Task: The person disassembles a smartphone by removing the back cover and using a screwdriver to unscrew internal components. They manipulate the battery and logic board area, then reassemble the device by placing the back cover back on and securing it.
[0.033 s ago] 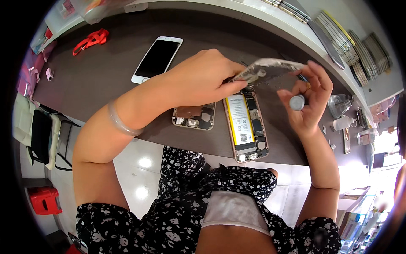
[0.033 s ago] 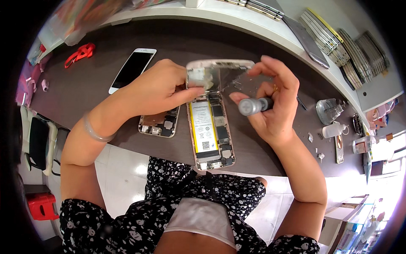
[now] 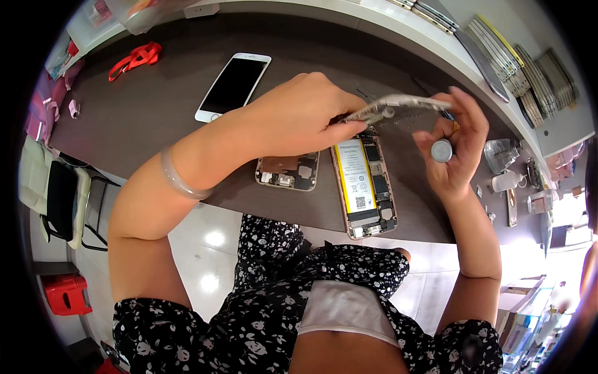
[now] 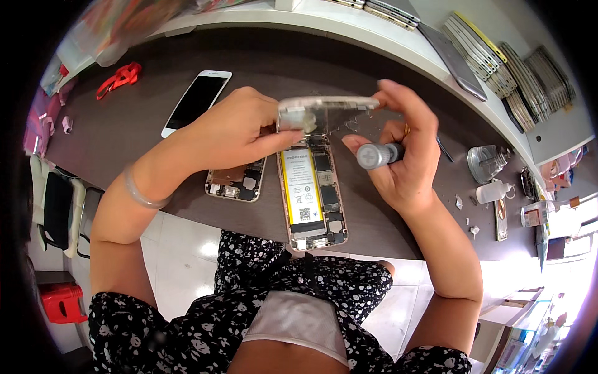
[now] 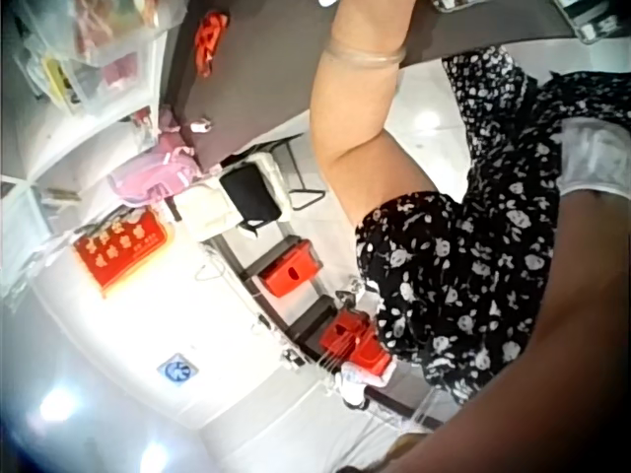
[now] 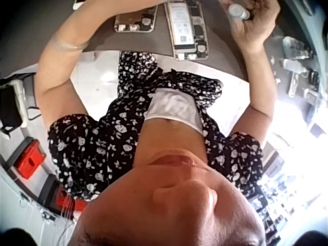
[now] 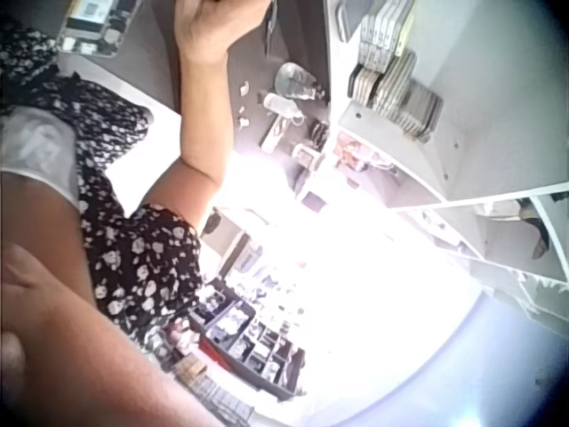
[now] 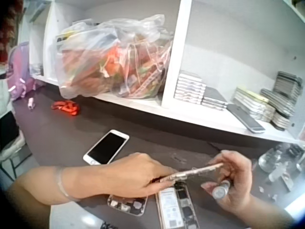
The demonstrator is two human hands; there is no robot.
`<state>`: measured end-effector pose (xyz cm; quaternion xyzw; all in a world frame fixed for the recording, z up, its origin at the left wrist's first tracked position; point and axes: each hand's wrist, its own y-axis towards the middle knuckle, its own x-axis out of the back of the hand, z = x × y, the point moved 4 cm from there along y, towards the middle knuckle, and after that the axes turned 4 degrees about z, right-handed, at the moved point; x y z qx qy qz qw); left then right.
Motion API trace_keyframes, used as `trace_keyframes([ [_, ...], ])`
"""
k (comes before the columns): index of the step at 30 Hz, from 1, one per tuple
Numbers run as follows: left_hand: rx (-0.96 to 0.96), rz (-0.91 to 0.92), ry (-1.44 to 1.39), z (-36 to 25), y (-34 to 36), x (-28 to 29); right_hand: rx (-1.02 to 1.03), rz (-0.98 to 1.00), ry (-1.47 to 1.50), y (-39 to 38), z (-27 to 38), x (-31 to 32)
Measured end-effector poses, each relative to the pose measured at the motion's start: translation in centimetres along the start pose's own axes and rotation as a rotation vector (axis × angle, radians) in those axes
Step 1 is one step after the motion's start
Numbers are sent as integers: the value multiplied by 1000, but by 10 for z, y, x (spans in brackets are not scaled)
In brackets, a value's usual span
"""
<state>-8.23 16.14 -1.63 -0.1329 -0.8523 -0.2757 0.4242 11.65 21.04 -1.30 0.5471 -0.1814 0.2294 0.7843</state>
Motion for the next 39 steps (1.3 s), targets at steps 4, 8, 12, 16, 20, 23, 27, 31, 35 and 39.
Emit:
trace_keyframes([
  [4, 34, 128, -52, 6, -3, -5, 167, 157, -99, 10, 10, -4],
  [8, -46, 223, -47, 7, -4, -1, 316, 268, -142, 12, 17, 1],
  [12, -24, 272, 127, 13, -14, 6, 425, 392, -101, 8, 18, 3],
  [16, 162, 472, 252, 22, -22, 4, 463, 411, -87, 5, 18, 1],
  [20, 241, 581, 261, 20, -24, 3, 478, 400, -76, 6, 20, -1],
  [23, 162, 542, 274, 21, -29, 3, 476, 407, -86, 6, 20, -1],
  [27, 154, 549, 292, 18, -29, 3, 465, 411, -86, 5, 19, -1],
  [31, 175, 546, 234, 16, -25, 6, 453, 408, -88, 5, 18, -2],
  [35, 137, 565, -23, 17, -16, 17, 433, 423, -107, 6, 18, -1],
  [39, -136, 471, -913, 27, -16, 35, 421, 434, -112, 7, 19, -2],
])
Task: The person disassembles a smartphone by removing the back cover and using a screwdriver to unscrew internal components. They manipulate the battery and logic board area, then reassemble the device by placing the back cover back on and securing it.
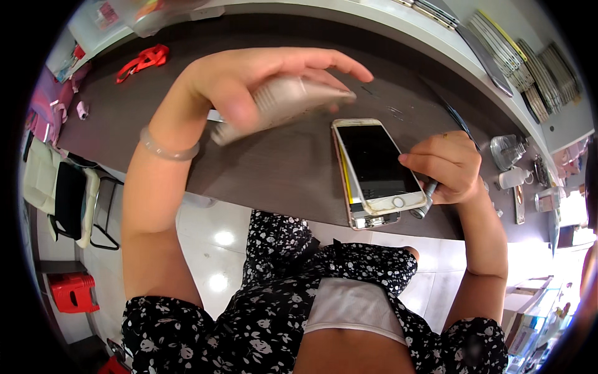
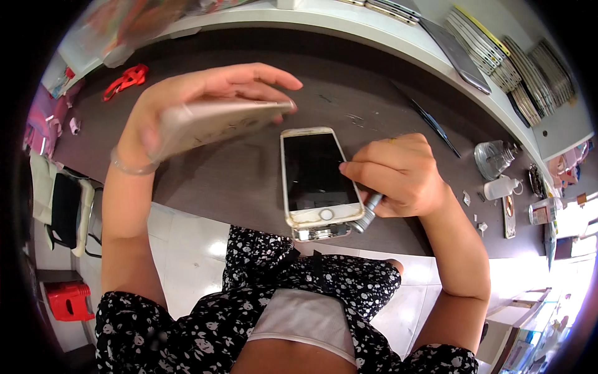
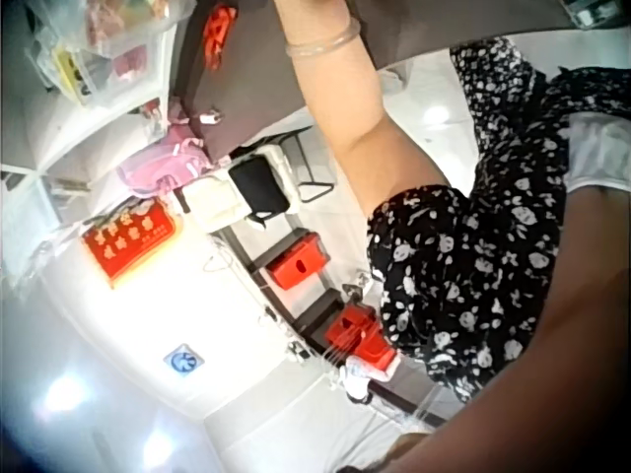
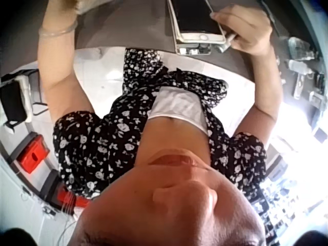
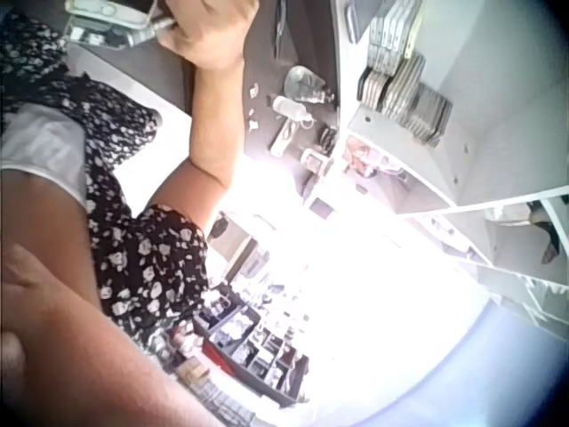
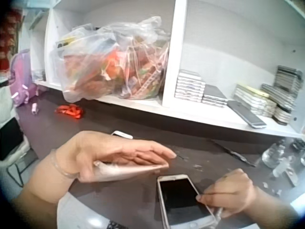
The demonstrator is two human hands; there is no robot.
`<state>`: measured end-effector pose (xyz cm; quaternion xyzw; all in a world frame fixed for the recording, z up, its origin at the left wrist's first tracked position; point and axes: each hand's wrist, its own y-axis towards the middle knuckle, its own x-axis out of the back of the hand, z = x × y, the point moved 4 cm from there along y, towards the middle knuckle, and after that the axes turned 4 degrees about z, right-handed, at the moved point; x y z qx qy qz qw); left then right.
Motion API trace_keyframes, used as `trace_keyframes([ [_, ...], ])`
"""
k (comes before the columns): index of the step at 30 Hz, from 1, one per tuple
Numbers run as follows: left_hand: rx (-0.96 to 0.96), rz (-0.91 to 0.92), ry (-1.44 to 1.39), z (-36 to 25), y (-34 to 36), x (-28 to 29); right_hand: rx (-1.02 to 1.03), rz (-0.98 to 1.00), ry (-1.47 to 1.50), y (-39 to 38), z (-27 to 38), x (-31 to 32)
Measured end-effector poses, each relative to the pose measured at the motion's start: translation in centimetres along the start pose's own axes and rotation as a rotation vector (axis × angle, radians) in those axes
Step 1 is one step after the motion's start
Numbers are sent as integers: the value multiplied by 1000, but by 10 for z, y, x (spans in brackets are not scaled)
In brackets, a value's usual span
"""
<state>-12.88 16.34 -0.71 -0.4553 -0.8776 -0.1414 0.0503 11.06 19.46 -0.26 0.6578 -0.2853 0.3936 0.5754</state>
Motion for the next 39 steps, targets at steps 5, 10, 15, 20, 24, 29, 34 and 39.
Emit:
trace_keyframes([
  [5, -122, 100, -591, 3, 2, -2, -1, 18, -31, -2, 1, 1],
  [10, -219, 125, -796, 12, 3, 5, -28, 4, -30, 0, 3, 0],
  [15, -113, 12, -740, 14, 1, 4, -34, 2, -27, -1, 1, 0],
  [20, -75, 73, -733, 13, 3, 3, -33, -1, -20, -2, 0, 1],
  [24, -80, 21, -753, 13, 1, 2, -35, -8, -15, -2, 0, 0],
  [29, -10, 1, -663, 11, 3, 1, -42, -13, -6, -2, 0, 0],
  [34, -67, 38, -540, 10, 1, 5, -35, -16, -24, -2, 1, 0],
  [39, 169, -178, 133, 4, -8, 20, -41, -30, -32, -4, 1, 0],
])
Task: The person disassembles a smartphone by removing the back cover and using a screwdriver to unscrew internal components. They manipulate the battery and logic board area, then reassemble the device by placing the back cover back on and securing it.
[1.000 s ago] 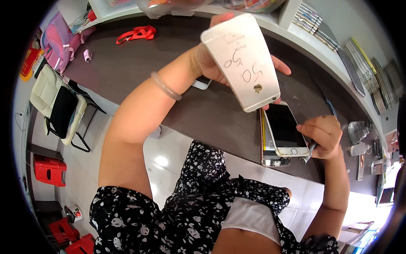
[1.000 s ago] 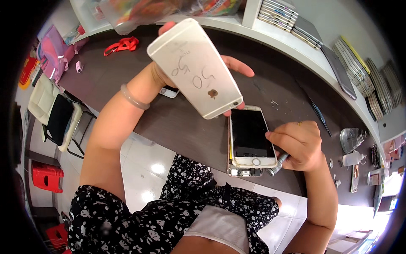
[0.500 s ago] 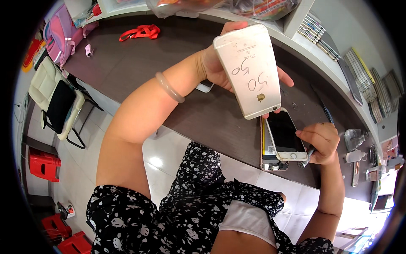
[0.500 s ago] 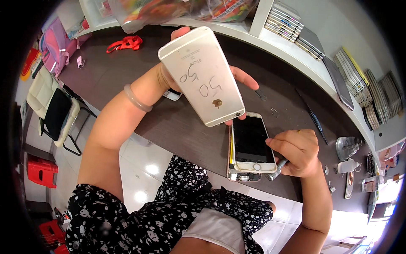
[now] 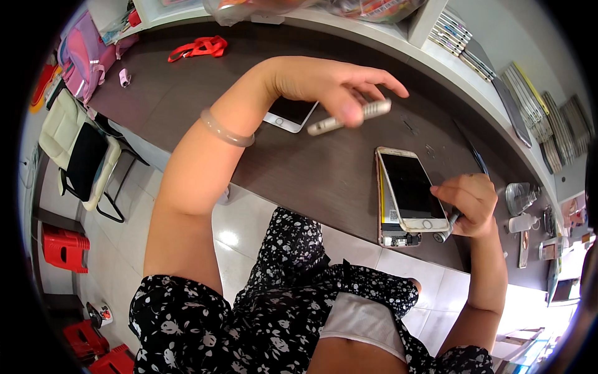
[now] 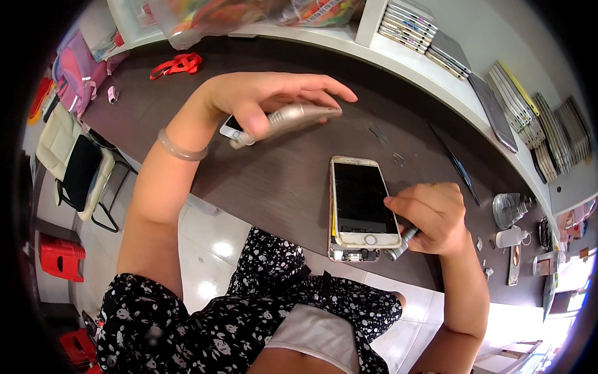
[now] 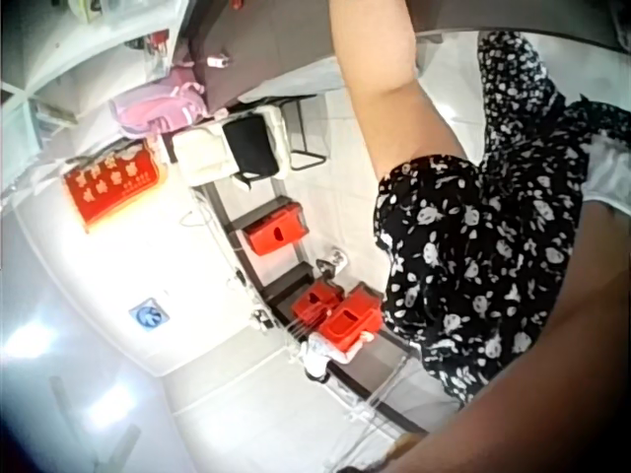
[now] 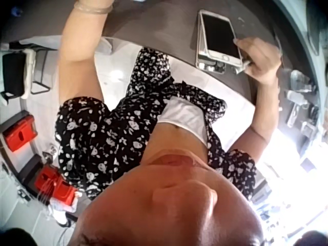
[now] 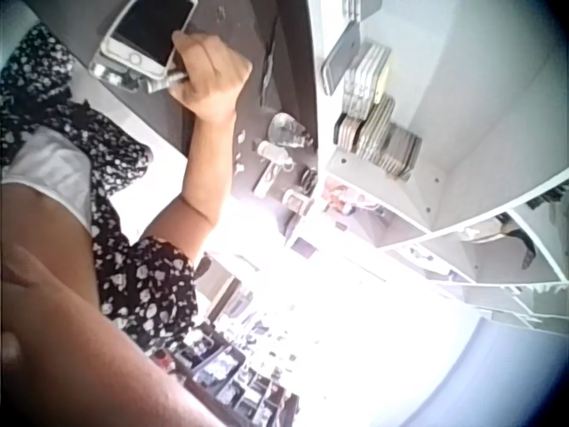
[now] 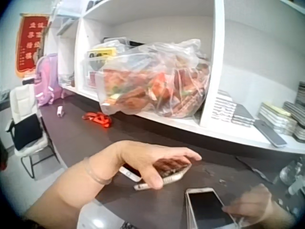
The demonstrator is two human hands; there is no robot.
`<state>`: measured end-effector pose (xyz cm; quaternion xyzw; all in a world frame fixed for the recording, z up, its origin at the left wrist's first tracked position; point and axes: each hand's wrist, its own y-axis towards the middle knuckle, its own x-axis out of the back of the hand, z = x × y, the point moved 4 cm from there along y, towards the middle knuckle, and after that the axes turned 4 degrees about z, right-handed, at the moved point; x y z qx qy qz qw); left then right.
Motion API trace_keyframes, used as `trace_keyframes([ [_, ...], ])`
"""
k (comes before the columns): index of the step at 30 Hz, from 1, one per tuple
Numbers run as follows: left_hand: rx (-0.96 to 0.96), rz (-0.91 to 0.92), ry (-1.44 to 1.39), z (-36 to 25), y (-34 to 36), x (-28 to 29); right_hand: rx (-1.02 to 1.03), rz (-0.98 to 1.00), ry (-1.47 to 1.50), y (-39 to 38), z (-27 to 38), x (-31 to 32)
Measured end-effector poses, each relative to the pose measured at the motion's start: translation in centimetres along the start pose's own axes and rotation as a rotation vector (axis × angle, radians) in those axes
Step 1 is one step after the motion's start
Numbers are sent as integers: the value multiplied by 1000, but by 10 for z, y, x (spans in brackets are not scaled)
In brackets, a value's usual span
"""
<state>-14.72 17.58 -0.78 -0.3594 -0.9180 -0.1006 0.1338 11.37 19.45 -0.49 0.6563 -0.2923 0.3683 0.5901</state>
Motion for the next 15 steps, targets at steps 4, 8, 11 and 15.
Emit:
trace_keyframes([
  [4, 357, -70, 515, -1, -5, -1, 7, 0, 2, 0, 0, -1],
  [8, 420, 14, 800, 17, -5, -10, 9, -4, 4, 2, 1, -1],
  [11, 433, 11, 888, 20, -3, -14, 7, 8, -10, 2, 1, 0],
  [15, 237, -136, 893, 12, 6, -19, -35, -21, -25, 3, 0, 1],
])
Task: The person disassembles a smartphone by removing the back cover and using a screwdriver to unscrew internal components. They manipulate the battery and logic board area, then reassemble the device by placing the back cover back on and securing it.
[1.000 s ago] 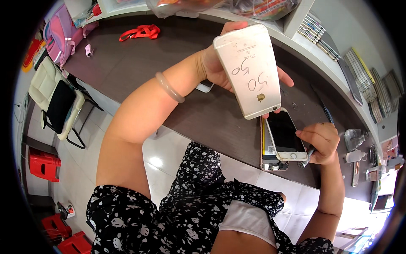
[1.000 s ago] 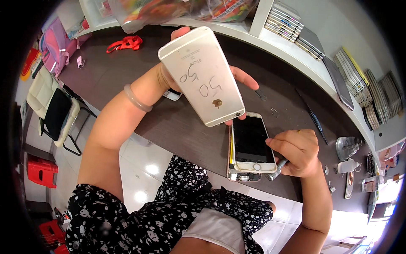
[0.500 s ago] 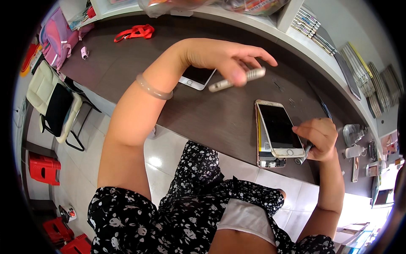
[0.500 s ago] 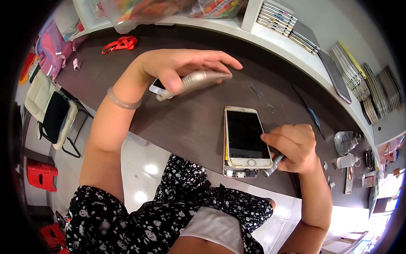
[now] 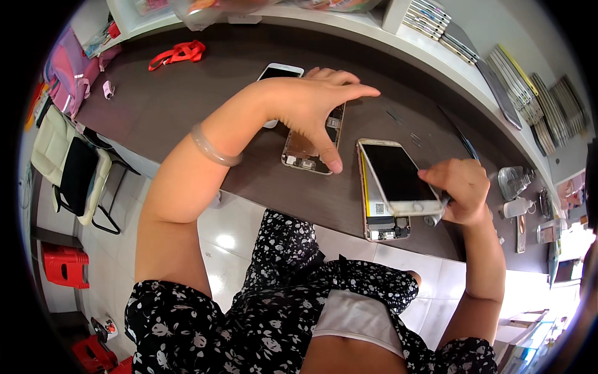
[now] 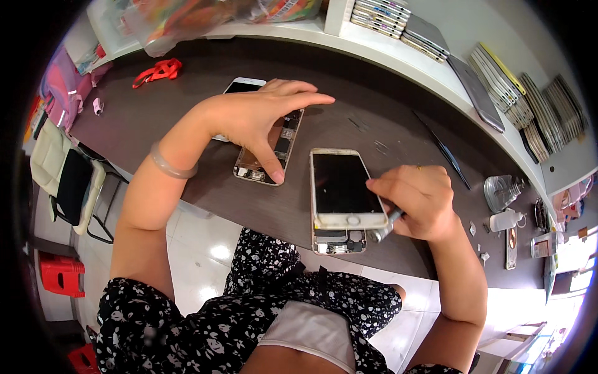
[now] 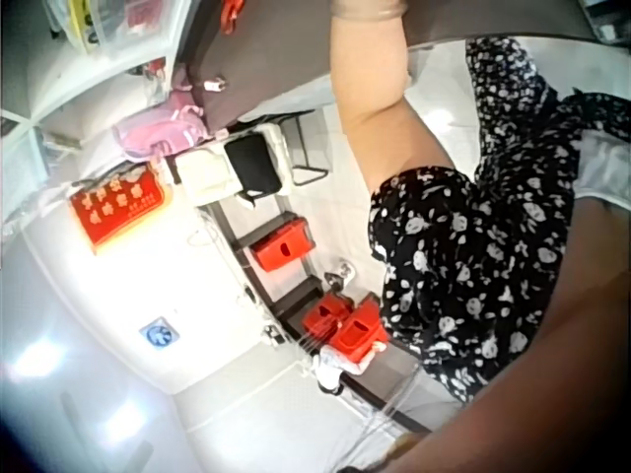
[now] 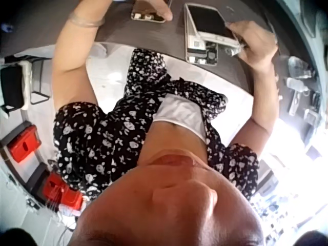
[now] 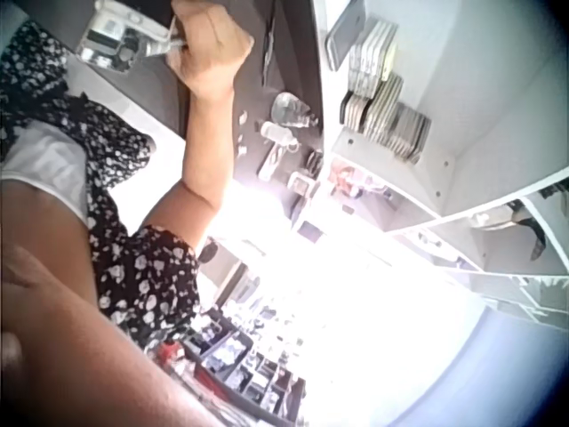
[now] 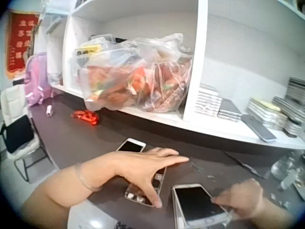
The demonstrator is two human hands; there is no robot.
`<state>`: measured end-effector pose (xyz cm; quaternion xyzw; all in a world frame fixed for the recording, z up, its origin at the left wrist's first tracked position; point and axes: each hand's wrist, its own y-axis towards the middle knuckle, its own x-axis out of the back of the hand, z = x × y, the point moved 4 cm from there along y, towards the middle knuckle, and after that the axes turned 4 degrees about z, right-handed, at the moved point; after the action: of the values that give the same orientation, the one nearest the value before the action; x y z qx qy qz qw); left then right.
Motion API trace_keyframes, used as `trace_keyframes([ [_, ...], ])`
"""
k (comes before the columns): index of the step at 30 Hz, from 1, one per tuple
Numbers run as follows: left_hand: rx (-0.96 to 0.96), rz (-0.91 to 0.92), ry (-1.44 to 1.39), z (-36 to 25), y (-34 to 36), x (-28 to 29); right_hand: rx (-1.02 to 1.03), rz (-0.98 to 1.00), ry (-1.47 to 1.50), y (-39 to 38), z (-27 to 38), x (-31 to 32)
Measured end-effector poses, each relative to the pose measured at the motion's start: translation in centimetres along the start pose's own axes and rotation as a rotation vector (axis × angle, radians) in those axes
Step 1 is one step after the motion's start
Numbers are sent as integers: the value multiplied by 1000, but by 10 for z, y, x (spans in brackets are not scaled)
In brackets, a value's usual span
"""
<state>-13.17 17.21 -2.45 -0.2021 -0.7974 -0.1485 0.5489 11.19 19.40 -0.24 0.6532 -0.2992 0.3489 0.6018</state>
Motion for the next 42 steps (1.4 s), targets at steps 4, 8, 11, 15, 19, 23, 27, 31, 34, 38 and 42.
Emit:
trace_keyframes([
  [4, -184, -77, -254, -14, 7, -5, -125, -130, 8, 5, -1, -1],
  [8, -121, -124, -365, -28, 13, -10, -345, -263, 79, -2, -8, -7],
  [11, 2, -121, -260, -27, 11, -1, -615, -328, 199, -7, -11, -10],
  [15, -38, -196, -243, -27, 13, -4, -536, -94, 144, -6, -15, -16],
  [19, -98, -221, -207, -31, 13, -6, -459, 36, 224, -4, -19, -27],
  [23, -125, -239, -200, -31, 11, -6, -446, 121, 241, -8, -20, -33],
  [27, -73, -228, -207, -31, 12, -8, -468, 117, 234, -7, -19, -35],
  [31, -99, -253, -218, -31, 13, -9, -461, 113, 202, -8, -21, -36],
  [34, -124, -261, -205, -32, 13, -9, -456, 143, 218, -11, -23, -40],
  [38, -118, -250, -172, -34, 12, -7, -454, 180, 175, -11, -23, -40],
  [42, -116, -284, -188, -31, 12, -8, -459, 189, 140, -10, -21, -39],
])
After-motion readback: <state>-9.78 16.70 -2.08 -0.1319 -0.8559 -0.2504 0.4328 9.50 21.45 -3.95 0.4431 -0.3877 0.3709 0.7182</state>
